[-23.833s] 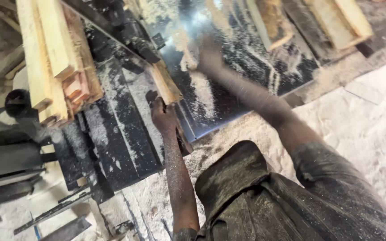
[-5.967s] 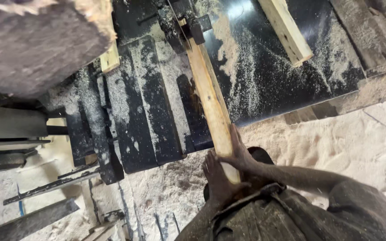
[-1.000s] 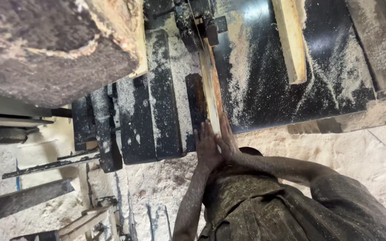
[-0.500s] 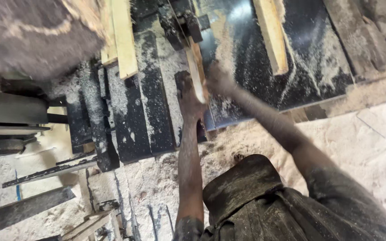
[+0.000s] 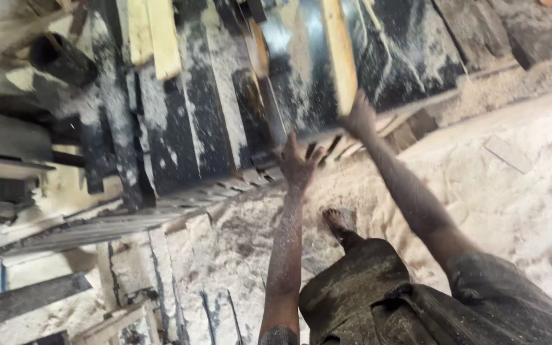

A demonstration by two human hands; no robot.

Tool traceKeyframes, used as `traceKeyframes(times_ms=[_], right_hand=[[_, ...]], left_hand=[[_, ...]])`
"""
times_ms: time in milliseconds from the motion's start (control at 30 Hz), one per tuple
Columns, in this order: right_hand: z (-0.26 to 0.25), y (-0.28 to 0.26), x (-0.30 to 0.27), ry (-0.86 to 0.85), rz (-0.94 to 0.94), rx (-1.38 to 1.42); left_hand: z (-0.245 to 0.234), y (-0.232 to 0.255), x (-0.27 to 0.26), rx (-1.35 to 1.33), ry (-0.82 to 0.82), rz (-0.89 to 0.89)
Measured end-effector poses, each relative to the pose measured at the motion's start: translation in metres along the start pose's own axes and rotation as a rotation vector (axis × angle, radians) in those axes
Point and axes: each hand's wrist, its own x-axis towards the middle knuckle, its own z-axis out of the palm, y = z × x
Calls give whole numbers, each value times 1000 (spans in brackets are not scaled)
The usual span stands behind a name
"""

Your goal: The person repeatedly feeds wooden planks through a stationary saw by hand to cut them, flipping the pieces and passing them through the blade.

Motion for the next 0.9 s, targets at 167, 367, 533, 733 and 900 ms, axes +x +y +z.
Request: traceKeyframes(times_ms=[167,367,533,733,900], right_hand=[[-5,13,-288,-100,-33,233],[-70,23,-445,-514,152,949],[-45,6,-503,-499,-52,623],[-54,-24,-521,-741,259,679],[-66,-54,-492,-551,-39,679]], left_hand=[[39,-9,-173,-1109,-443,-514],[57,-61,-398,-1450,-430,-772],[47,-75,-513,-1381,-251,-557],[14,-56,-535,-1407,-202,-582],[-19,-33,-501,-1422,-254,-588]])
